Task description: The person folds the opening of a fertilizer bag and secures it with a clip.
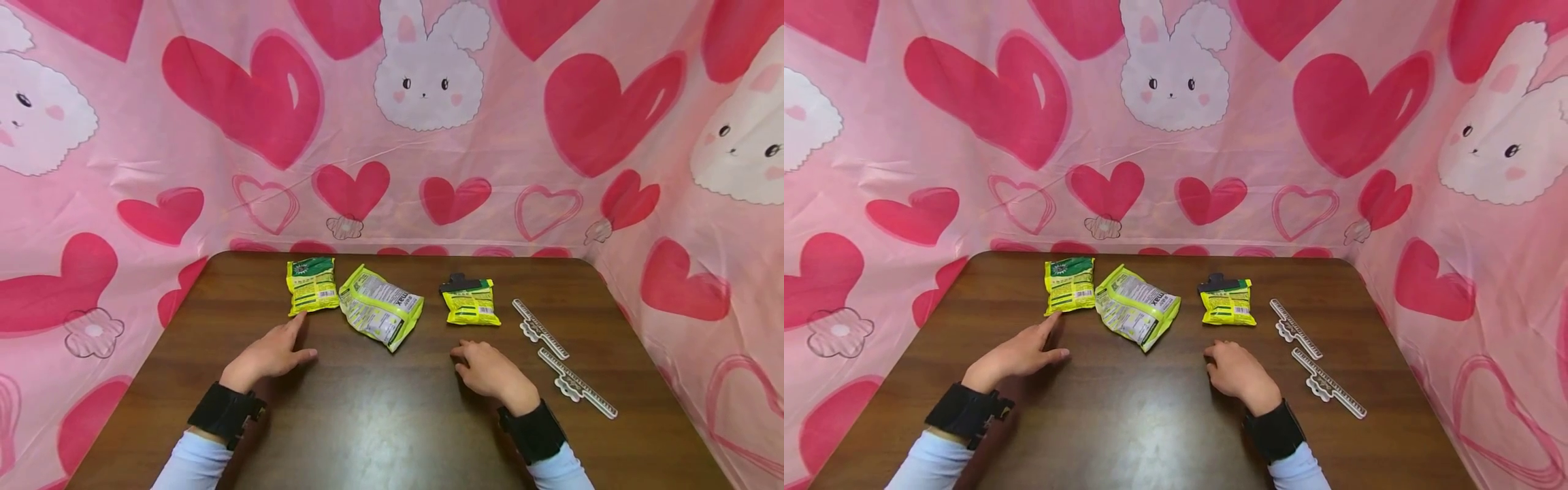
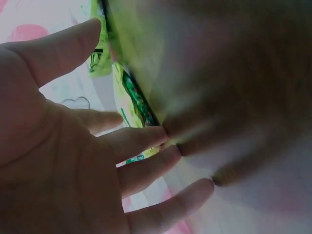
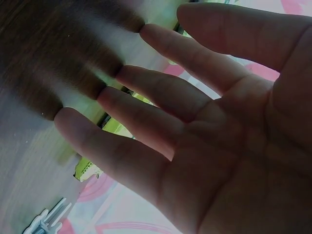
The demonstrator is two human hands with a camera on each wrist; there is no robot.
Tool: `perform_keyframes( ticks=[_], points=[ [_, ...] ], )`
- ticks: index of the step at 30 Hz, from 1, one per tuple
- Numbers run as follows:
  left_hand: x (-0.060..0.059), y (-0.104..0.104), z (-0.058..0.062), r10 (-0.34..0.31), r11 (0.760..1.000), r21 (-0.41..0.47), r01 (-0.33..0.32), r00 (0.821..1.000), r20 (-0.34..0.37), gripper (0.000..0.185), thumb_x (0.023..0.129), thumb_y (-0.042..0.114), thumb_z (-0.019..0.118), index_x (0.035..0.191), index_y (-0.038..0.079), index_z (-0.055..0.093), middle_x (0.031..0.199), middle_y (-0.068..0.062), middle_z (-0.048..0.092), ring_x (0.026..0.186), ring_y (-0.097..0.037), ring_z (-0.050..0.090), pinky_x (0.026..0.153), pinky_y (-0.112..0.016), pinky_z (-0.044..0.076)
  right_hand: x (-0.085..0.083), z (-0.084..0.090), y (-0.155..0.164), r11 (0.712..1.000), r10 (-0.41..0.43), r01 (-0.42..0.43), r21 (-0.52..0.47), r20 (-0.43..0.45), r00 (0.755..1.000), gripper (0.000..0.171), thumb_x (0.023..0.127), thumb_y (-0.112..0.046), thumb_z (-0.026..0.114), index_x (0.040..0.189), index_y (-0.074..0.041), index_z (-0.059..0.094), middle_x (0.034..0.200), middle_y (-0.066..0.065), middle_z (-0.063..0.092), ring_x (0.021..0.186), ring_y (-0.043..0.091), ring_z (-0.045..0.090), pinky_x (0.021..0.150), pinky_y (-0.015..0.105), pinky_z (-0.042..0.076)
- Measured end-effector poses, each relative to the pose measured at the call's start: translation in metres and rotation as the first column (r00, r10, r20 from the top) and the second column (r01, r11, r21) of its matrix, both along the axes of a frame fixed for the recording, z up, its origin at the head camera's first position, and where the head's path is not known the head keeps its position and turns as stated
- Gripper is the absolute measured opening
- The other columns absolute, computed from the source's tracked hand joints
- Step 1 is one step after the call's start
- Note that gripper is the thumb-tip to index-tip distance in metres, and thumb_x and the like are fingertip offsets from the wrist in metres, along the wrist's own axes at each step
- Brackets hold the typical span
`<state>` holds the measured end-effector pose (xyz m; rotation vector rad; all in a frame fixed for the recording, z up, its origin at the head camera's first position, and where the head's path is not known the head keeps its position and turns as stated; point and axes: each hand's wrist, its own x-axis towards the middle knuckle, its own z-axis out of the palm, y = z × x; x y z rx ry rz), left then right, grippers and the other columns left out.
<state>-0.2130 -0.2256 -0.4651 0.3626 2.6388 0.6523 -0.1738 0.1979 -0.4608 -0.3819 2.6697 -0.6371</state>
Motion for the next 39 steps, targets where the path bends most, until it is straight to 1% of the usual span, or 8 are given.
perform_keyframes(
  ticks=[3,6,9,11,15,21,30,39],
  points=[
    [-0.011,-0.009,0.001,-0.031,0.999,0.015,0.032,0.999,-0.032,0.090,0.100,0.049,0.070,0.155,-0.013,0.035,0.154,-0.037,0.042,0.140,-0.053,0.043,0.110,-0.066,0.037,0.000,0.000,0.000,1.000,0.003,-0.003,0.001,-0.010,1.000,0.029,0.101,-0.006,0.069,0.129,0.001,0.072,0.142,0.029,0.059,0.132,0.046,0.055,0.109,0.062,0.041],
    [-0.021,-0.017,0.007,-0.051,0.998,0.041,0.053,0.998,-0.047,0.069,0.103,0.046,0.067,0.139,-0.012,0.054,0.126,-0.029,0.064,0.115,-0.045,0.061,0.098,-0.058,0.051,0.000,-0.001,0.000,1.000,0.002,-0.002,0.005,-0.019,1.000,0.029,0.101,-0.006,0.069,0.128,0.001,0.072,0.142,0.029,0.059,0.132,0.046,0.056,0.109,0.062,0.041],
    [-0.029,-0.025,0.012,-0.011,0.998,0.063,0.014,0.999,-0.046,0.048,0.105,0.039,0.065,0.120,-0.007,0.064,0.094,-0.014,0.065,0.088,-0.032,0.060,0.077,-0.045,0.054,0.000,-0.001,0.000,1.000,0.002,-0.002,0.007,-0.020,1.000,0.028,0.101,-0.007,0.069,0.128,0.000,0.073,0.141,0.028,0.060,0.131,0.045,0.057,0.108,0.061,0.042],
    [-0.032,-0.027,0.016,0.043,0.997,0.067,-0.041,0.999,-0.030,0.038,0.105,0.034,0.065,0.114,-0.003,0.065,0.087,-0.009,0.061,0.082,-0.027,0.057,0.071,-0.041,0.051,0.000,-0.001,0.000,1.000,0.002,-0.002,0.005,-0.017,1.000,0.028,0.101,-0.007,0.069,0.128,0.000,0.073,0.140,0.027,0.061,0.130,0.044,0.058,0.108,0.061,0.043],
    [-0.042,-0.028,0.015,0.136,0.988,0.084,-0.131,0.989,-0.055,0.036,0.105,0.024,0.064,0.122,-0.005,0.055,0.094,-0.016,0.061,0.081,-0.028,0.057,0.066,-0.039,0.051,0.000,-0.001,0.000,1.000,0.002,-0.002,0.000,-0.017,1.000,0.027,0.101,-0.007,0.069,0.127,0.000,0.073,0.138,0.025,0.062,0.128,0.042,0.059,0.107,0.060,0.044],
    [-0.055,-0.021,0.002,0.201,0.968,0.150,-0.200,0.980,0.005,0.059,0.101,0.011,0.065,0.150,-0.006,0.037,0.117,-0.028,0.057,0.083,-0.030,0.060,0.063,-0.038,0.057,-0.001,-0.001,0.001,1.000,-0.001,0.001,-0.006,-0.017,1.000,0.027,0.101,-0.006,0.069,0.127,0.000,0.073,0.137,0.024,0.064,0.127,0.040,0.060,0.106,0.059,0.045],
    [-0.057,-0.016,-0.009,0.307,0.907,0.271,-0.321,0.947,0.096,0.033,0.104,0.003,0.059,0.131,-0.004,0.042,0.108,-0.027,0.059,0.083,-0.033,0.064,0.068,-0.042,0.061,-0.001,0.000,-0.001,1.000,0.000,0.000,-0.001,-0.014,1.000,0.026,0.101,-0.006,0.069,0.126,0.000,0.074,0.136,0.024,0.064,0.125,0.041,0.061,0.106,0.060,0.045],
    [-0.052,-0.014,-0.012,0.287,0.909,0.294,-0.296,0.955,0.074,0.019,0.100,-0.004,0.061,0.116,-0.004,0.051,0.092,-0.020,0.062,0.075,-0.028,0.062,0.065,-0.039,0.060,0.001,0.001,-0.002,1.000,-0.007,0.007,0.006,-0.010,1.000,0.027,0.101,-0.006,0.069,0.127,0.000,0.073,0.135,0.023,0.065,0.124,0.040,0.061,0.105,0.060,0.046]
  ],
)
